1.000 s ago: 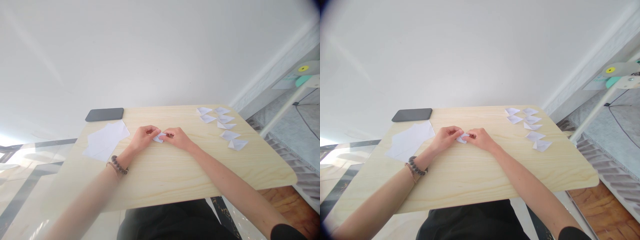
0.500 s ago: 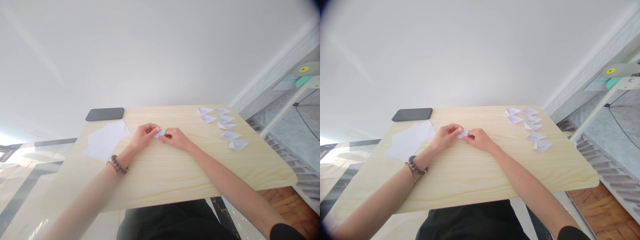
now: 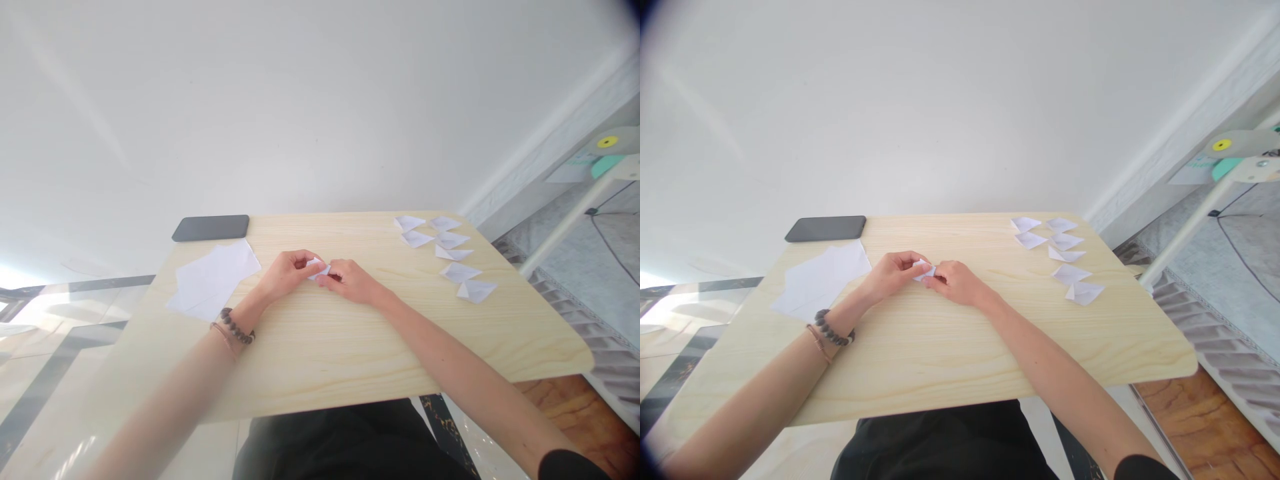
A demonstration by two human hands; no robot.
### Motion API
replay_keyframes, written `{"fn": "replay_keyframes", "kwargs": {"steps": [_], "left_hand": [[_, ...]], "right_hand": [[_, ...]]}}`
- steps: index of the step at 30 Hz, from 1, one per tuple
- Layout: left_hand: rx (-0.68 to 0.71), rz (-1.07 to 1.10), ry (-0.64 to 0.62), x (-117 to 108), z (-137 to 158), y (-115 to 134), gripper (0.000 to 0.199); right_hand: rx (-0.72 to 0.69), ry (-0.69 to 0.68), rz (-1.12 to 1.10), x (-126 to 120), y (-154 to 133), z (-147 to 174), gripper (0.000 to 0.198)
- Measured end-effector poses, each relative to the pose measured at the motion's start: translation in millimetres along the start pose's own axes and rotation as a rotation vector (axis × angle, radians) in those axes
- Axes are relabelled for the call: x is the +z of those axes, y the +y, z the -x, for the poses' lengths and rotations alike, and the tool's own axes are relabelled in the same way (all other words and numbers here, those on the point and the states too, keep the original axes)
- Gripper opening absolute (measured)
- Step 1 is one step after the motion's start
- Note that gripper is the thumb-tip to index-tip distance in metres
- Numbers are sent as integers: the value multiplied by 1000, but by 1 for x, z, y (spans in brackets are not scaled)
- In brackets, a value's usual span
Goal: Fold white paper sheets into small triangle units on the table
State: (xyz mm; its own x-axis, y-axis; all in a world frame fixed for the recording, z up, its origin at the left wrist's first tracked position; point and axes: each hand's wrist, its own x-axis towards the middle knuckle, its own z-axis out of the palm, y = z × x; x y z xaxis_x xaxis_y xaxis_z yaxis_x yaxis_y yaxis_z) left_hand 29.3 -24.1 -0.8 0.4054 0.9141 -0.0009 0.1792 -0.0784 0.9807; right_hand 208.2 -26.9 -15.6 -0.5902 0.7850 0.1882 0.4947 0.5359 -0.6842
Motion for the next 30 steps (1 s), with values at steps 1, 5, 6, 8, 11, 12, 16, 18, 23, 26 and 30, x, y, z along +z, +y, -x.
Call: {"fn": "replay_keyframes", "kwargs": {"steps": [1, 5, 6, 8, 11, 12, 16, 18, 23, 26, 30], "left_hand": [[1, -7, -13, 0, 0, 1, 32], [10, -57, -16, -2, 0, 0, 32], [11, -57, -12, -2, -1, -1, 32], [6, -32, 5, -2, -2, -3, 33], [30, 72, 45, -1, -4, -6, 32], [42, 113, 45, -2, -4, -6, 33], [39, 153, 12, -3, -5, -7, 33], [31, 125, 17, -2, -4, -7, 30], [41, 86, 58, 2, -3, -5, 28], [17, 72, 51, 1, -2, -4, 27], [11, 39, 18, -2, -2, -4, 27]], "right_hand": [[-19, 0, 12, 0, 1, 0, 28], [-49, 39, 44, 2, 3, -2, 29], [-45, 48, 40, 2, 3, -2, 29], [-16, 53, 6, 3, 3, -1, 29], [80, 59, -99, 2, 1, 0, 28], [119, 71, -130, 1, 0, 0, 29], [207, 126, -162, -3, -3, 1, 36], [199, 119, -160, -5, -3, 0, 36], [172, 85, -185, -6, -2, 0, 29], [143, 82, -205, -5, -2, 0, 23], [78, 135, -148, -4, -2, 0, 26]]}}
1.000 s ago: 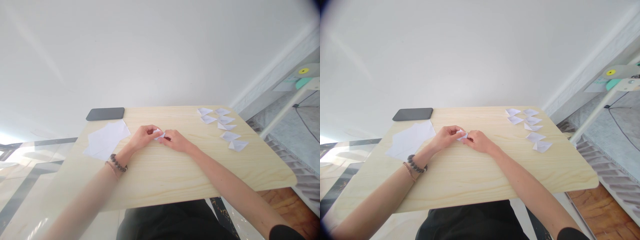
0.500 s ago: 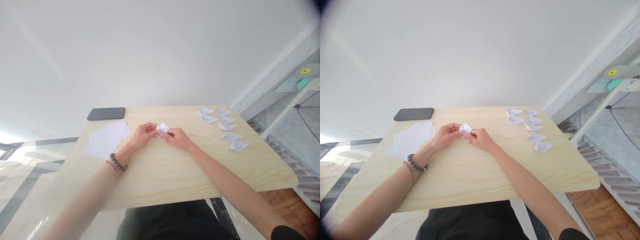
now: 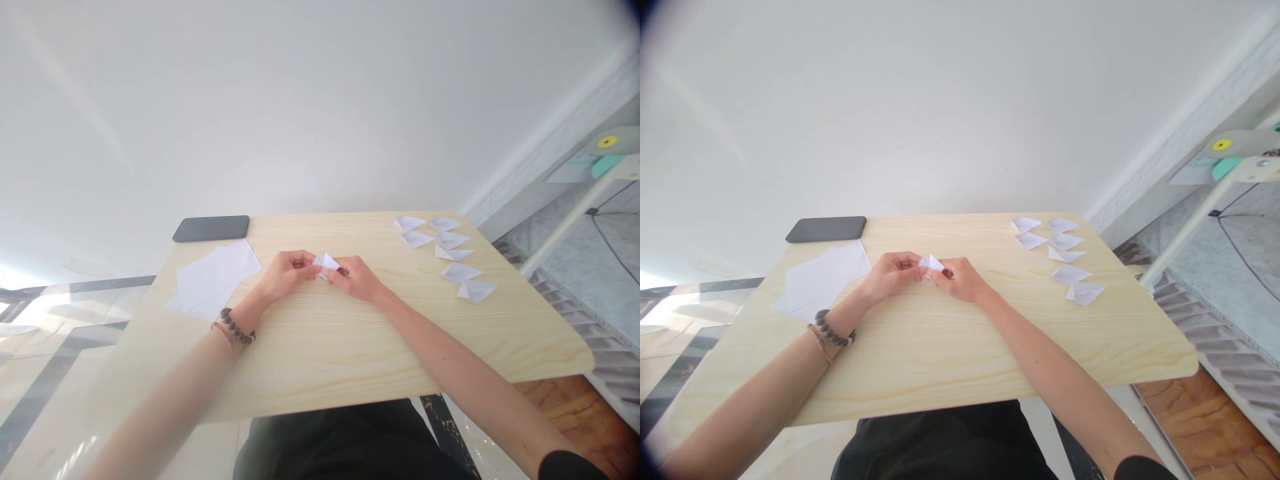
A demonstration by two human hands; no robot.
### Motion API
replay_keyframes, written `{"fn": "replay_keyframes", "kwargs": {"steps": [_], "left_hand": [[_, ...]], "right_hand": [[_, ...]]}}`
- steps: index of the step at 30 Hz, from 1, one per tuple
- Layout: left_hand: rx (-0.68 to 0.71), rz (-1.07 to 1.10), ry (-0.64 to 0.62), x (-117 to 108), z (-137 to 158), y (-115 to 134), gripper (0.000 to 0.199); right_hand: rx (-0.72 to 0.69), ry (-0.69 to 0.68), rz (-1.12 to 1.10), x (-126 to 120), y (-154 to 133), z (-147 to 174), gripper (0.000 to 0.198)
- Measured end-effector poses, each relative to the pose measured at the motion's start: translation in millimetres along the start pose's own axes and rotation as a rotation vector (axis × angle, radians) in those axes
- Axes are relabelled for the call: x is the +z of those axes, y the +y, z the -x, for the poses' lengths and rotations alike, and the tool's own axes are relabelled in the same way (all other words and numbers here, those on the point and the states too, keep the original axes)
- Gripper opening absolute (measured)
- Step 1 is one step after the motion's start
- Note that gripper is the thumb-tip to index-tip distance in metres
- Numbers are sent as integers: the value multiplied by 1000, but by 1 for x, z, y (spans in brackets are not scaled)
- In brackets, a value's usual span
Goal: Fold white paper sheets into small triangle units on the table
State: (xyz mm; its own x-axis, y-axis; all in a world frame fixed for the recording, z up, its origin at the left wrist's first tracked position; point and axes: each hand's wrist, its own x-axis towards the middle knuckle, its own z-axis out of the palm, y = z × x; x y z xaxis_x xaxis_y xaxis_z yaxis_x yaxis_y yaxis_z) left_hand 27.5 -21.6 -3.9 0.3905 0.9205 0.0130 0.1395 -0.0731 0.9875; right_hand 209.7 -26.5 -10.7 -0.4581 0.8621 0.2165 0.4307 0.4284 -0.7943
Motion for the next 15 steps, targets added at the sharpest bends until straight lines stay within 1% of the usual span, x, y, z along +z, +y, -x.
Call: {"fn": "replay_keyframes", "kwargs": {"steps": [3, 8, 15], "left_hand": [[-1, -42, -24, -1, 1, -1, 28], [-15, -54, -10, 0, 0, -3, 31], [10, 30, 14, -1, 0, 2, 28]], "right_hand": [[-26, 23, 42, -1, 0, 0, 28], [-28, -4, 33, -2, -1, 1, 29], [71, 2, -46, 0, 1, 1, 34]]}}
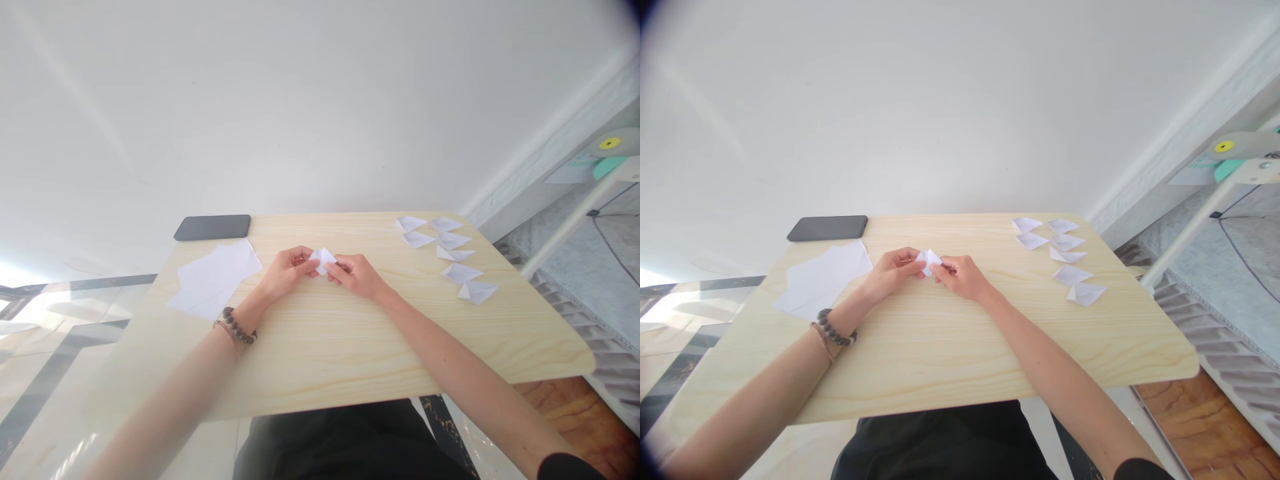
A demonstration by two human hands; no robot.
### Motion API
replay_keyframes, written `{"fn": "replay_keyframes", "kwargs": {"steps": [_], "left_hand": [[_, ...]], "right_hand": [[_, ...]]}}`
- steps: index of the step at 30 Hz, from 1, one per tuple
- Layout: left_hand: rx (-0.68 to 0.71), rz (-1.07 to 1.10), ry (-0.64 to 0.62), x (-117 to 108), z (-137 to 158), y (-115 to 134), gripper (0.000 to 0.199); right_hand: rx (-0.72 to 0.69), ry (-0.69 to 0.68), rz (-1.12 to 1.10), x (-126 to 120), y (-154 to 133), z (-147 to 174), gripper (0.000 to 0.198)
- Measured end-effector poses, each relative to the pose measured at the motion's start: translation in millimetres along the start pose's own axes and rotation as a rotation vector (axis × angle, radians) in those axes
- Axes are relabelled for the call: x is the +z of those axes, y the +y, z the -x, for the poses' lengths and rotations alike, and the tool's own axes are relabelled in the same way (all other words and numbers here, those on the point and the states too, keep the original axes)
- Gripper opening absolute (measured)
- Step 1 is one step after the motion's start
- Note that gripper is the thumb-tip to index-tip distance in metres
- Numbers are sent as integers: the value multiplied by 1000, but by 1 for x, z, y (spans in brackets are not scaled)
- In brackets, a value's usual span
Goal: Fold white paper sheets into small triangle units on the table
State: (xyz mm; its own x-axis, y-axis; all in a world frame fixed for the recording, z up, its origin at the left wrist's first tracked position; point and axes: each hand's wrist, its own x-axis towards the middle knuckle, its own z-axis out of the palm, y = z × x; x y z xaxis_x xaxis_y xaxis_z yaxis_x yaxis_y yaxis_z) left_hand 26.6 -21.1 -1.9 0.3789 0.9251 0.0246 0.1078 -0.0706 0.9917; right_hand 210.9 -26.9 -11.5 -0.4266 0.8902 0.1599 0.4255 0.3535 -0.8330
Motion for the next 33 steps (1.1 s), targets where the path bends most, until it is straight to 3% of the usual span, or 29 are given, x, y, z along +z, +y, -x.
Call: {"fn": "replay_keyframes", "kwargs": {"steps": [4, 12, 18, 25, 30, 33], "left_hand": [[43, 39, -49, 2, 2, 0, 29], [-23, -40, -74, 3, 4, -5, 32], [-6, -22, -177, -1, 2, -3, 29], [-4, 39, -47, 2, 0, -2, 38], [66, -136, 3, 7, 3, -1, 36], [81, -209, 16, 10, 6, 0, 36]], "right_hand": [[-1, 3, 26, -1, 1, 0, 37], [-110, 31, 148, 0, -2, -1, 36], [-104, -90, 61, -3, -4, -1, 33], [-56, 1, 59, -2, 0, -1, 32], [-168, 139, 120, 0, -1, 0, 19], [-190, 178, 145, 0, -1, 0, 21]]}}
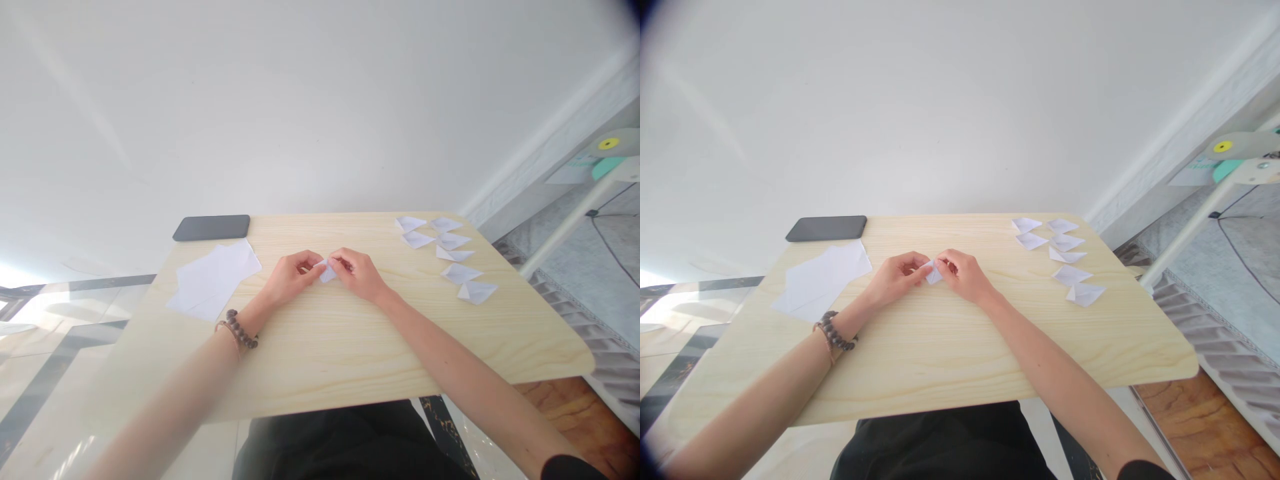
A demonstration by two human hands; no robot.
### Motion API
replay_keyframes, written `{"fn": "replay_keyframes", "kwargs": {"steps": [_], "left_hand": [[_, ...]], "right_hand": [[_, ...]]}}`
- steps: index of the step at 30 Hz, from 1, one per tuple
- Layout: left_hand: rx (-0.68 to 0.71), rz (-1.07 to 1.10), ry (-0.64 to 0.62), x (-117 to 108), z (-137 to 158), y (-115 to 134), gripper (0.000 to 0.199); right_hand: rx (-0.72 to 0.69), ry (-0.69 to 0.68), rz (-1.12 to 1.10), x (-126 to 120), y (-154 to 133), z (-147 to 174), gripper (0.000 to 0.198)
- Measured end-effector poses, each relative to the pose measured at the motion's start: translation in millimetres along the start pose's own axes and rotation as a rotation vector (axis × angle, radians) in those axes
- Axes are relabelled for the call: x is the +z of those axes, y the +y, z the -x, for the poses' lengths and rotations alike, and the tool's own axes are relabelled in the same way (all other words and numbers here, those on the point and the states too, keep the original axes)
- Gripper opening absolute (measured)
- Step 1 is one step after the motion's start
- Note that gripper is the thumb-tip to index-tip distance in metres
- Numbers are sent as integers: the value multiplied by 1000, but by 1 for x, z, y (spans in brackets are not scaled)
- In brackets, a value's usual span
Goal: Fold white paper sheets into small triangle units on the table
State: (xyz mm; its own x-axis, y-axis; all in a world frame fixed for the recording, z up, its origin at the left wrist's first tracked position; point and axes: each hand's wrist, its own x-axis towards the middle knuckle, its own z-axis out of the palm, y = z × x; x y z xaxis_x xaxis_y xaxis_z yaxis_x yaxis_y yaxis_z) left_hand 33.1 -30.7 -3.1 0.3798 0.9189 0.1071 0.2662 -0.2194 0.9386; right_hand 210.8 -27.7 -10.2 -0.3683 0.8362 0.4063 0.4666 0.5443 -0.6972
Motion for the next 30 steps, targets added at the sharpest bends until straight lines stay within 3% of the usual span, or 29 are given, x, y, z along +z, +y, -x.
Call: {"fn": "replay_keyframes", "kwargs": {"steps": [14, 24, 30], "left_hand": [[88, -224, 160, 2, 1, 4, 20], [-5, 303, 192, -4, -6, -3, 27], [-13, 581, 173, -4, -10, -8, 24]], "right_hand": [[-8, 116, 50, 8, -6, 1, 21], [184, 249, -215, 4, -2, 1, 27], [234, 393, -226, -2, -2, -2, 27]]}}
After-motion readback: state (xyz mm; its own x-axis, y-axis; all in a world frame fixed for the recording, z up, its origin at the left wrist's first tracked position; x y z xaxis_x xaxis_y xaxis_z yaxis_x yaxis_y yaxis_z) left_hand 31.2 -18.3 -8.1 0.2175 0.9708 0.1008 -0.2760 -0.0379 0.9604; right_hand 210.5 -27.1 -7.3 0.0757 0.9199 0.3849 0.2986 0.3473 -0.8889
